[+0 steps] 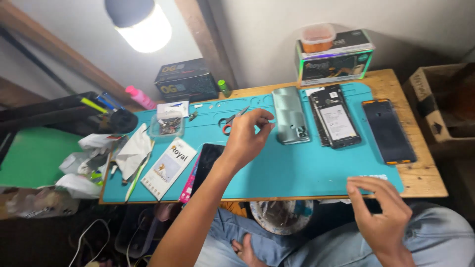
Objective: The person handles a disassembled smartphone, inserting a SIM card into the tray and placing it into the device. They then power on the phone and wait for the boot-up sequence to display the brand logo and operating system interface.
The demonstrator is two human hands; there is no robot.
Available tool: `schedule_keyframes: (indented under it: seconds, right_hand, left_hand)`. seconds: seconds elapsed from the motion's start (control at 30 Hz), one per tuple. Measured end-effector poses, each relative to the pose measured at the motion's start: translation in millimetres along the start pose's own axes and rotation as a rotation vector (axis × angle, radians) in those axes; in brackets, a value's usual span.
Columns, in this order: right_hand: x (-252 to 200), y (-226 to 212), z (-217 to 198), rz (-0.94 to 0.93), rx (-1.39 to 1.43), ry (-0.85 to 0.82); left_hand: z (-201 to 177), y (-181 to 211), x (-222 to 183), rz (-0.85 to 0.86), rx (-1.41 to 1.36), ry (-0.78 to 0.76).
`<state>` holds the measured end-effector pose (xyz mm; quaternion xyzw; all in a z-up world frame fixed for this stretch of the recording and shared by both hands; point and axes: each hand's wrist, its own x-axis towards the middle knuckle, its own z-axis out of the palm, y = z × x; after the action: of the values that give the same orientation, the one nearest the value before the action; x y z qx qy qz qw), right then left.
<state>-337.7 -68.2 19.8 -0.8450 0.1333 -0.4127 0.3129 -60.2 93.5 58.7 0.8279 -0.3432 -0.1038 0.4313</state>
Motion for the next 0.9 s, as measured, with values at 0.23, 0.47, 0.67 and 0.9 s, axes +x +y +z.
schedule_keyframes:
  seconds: [0.23,0.47,0.67,0.9]
  right_hand:
    - [17,26,55,-0.046,-0.046,0.085]
    - [-6,58,68,-0.033,-0.242,0.041]
    - [-2,48,74,-0.073,-0.266,0.075]
    - [1,30,73,-0.065,-0.192,0.103]
  left_hand:
    - [-136,-55,-58,0.113,0.277,0.506]
    - [-205,-120,-67,0.086,0.457,0.560]
    - [-136,-53,-95,0.099,0.220,0.724]
    - [33,-24,-103,0.262,0.025,0.313]
